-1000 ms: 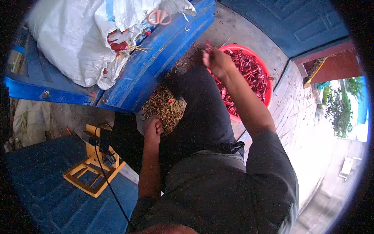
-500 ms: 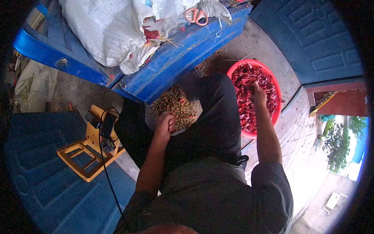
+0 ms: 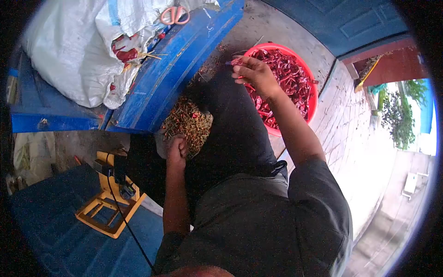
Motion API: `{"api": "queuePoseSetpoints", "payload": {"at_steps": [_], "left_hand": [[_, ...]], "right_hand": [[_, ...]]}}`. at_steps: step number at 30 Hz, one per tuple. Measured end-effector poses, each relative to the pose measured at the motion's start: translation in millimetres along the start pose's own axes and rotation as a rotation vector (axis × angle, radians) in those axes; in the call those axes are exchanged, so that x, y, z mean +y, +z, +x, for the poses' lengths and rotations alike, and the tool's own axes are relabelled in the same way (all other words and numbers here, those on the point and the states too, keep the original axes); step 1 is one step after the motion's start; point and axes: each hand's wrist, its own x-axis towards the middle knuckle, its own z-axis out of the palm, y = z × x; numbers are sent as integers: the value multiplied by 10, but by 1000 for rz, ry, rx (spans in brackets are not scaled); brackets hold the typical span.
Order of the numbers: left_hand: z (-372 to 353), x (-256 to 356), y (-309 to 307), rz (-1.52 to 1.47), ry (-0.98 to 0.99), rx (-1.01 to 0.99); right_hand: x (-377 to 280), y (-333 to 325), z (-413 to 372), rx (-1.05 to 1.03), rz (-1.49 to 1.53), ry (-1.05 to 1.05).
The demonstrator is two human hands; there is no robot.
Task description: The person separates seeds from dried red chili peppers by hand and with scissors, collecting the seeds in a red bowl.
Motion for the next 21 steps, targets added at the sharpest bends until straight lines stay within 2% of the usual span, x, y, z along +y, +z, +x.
{"api": "queuePoseSetpoints", "payload": {"at_steps": [2, 9, 11, 18, 21], "left_hand": [[-18, -10, 13, 2, 10, 21], [10, -25, 21, 36, -9, 25], [31, -41, 10, 36, -25, 27], [39, -49, 37, 30, -14, 54], [41, -55, 27, 38, -2, 58]], "right_hand": [[6, 6, -32, 14, -102, -73], [112, -110, -23, 42, -162, -210], [87, -73, -57, 121, -201, -256], [150, -191, -33, 215, -210, -281], [90, -176, -80, 214, -251, -208]]}}
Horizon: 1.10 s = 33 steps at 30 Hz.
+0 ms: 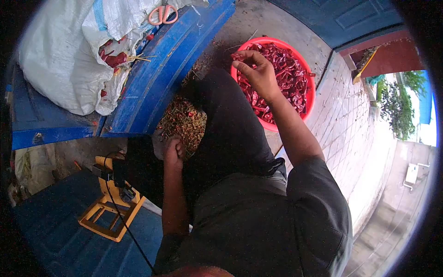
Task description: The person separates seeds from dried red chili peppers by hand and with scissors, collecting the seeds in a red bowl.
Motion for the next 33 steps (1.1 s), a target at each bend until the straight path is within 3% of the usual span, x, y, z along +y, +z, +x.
{"api": "queuePoseSetpoints", "payload": {"at_steps": [2, 5, 14, 20, 23, 27, 33], "left_hand": [[22, -9, -20, 2, -13, -21], [-21, 6, 12, 5, 9, -10], [4, 11, -18, 8, -9, -45], [-40, 33, 9, -6, -13, -24], [21, -23, -32, -45, 2, -48], [-19, 23, 9, -8, -9, -16], [25, -11, -12, -38, -6, -56]], "right_hand": [[-55, 69, -33, 123, -197, -190], [-58, 77, -57, 125, -316, -331], [-234, 93, -164, -7, -579, -385], [-181, 45, -192, -164, -698, -179], [0, 26, -186, -137, -732, -205], [140, 38, -237, -133, -690, -220], [223, -39, -183, -225, -601, -37]]}}
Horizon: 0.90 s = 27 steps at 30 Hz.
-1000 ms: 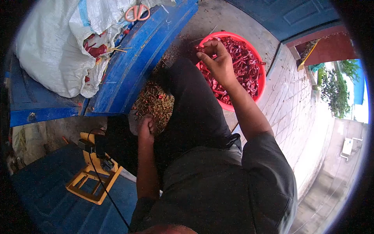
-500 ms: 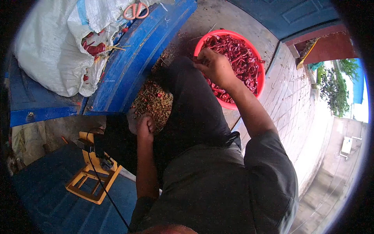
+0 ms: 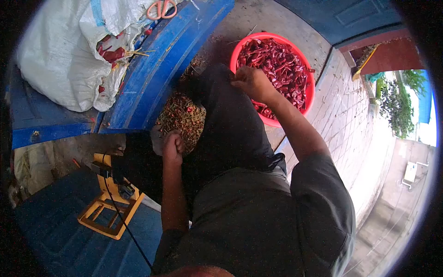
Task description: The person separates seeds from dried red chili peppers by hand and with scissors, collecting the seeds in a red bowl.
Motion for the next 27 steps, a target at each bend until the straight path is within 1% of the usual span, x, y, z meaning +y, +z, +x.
{"api": "queuePoseSetpoints", "payload": {"at_steps": [2, 3, 5, 6, 7, 9, 10, 14, 18, 20, 21, 23, 24, 26, 27], "left_hand": [[26, -13, -22, 28, -12, 11], [31, -8, -13, 19, 3, 20], [17, -10, -12, 28, -23, 28], [53, -41, -64, 30, -11, 1], [21, -2, -41, 22, 1, 15], [-29, 47, 15, 51, -32, 43], [-8, 20, -8, 39, -9, 16], [-49, 66, 41, 22, -49, 54], [-19, 66, 18, 7, -27, 6], [4, 45, -5, -3, -31, -9], [-3, 47, 5, 5, -25, 10], [-3, 41, 8, 10, -21, 26], [7, 30, -4, 7, -15, 6], [8, 29, -16, 0, -5, -10], [2, 44, -17, 4, -11, -20]], "right_hand": [[80, -17, 43, -83, -37, -73], [102, -38, 76, -90, -35, -91], [143, -51, 91, -145, -33, 8], [140, -35, 90, -97, 14, -86], [148, -36, 103, -111, 20, -101], [138, -53, 121, -97, -50, -62], [114, -59, 124, -109, -40, 8], [13, -96, 114, -98, -138, 43], [-41, -108, 62, -112, -192, 45], [-102, -123, 23, -107, -100, 51], [-71, -125, 29, -111, -102, 49], [77, -147, 21, -125, 283, 176], [139, -168, 25, -128, 280, 175], [277, -235, 51, 45, 44, 139], [343, -289, 60, 41, 44, 135]]}}
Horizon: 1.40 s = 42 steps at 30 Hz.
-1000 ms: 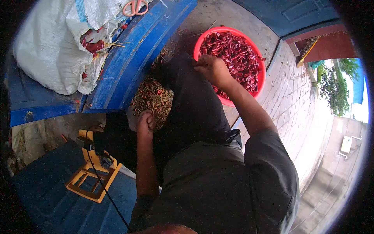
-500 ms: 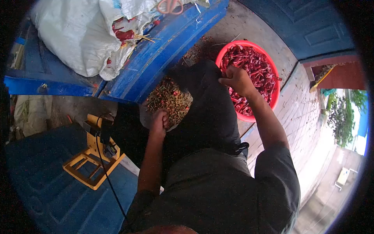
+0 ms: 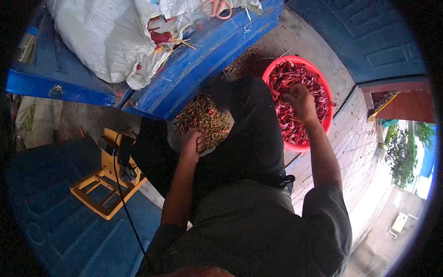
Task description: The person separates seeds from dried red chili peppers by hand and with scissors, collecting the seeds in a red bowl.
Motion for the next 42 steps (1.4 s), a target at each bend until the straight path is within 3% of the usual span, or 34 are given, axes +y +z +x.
{"api": "queuePoseSetpoints", "payload": {"at_steps": [2, 3, 5, 6, 8, 11, 13, 15, 17, 20, 23, 26, 30, 31, 38, 42], "left_hand": [[-6, 13, -14, -2, -1, -6], [-3, 16, -18, -13, -5, -16], [-22, 25, -9, -30, -2, -25], [-45, 47, 18, -25, 8, -20], [-43, 56, 39, -25, 24, -10], [-3, 29, -16, -37, -6, -28], [-36, 19, -30, -42, 14, -61], [-11, -15, -104, -36, 19, -55], [16, -73, -221, -75, 31, -57], [-73, -24, -239, -107, 39, -10], [-81, -16, -262, -119, 56, -7], [-89, 31, -226, -154, 57, -15], [-72, 49, -157, -149, 70, -44], [-51, 42, -144, -155, 68, -49], [-34, 38, -92, -128, 50, -74], [-49, 49, -98, -139, 30, -36]], "right_hand": [[148, -160, 50, 230, -264, 59], [300, -280, 93, 227, -266, 51], [583, -459, 200, 224, -655, 52], [526, -436, 279, 224, -658, 40], [424, -330, 478, 351, -670, -336], [-764, 227, 684, 204, -338, -341], [-1289, 676, 922, 138, -113, -647], [-1905, 1112, 1027, 114, -49, -764], [-2319, 1525, 1234, 152, -188, -857], [-2760, 1914, 1367, 178, -318, -895], [-2797, 2208, 1558, 186, -429, -855], [-2988, 1968, 1420, 11, -461, -734], [-2678, 1781, 1532, 250, -274, -883], [-2578, 1780, 1619, 341, -361, -882], [-2350, 1698, 1643, 270, -405, -937], [-2629, 1754, 1487, 239, -364, -885]]}}
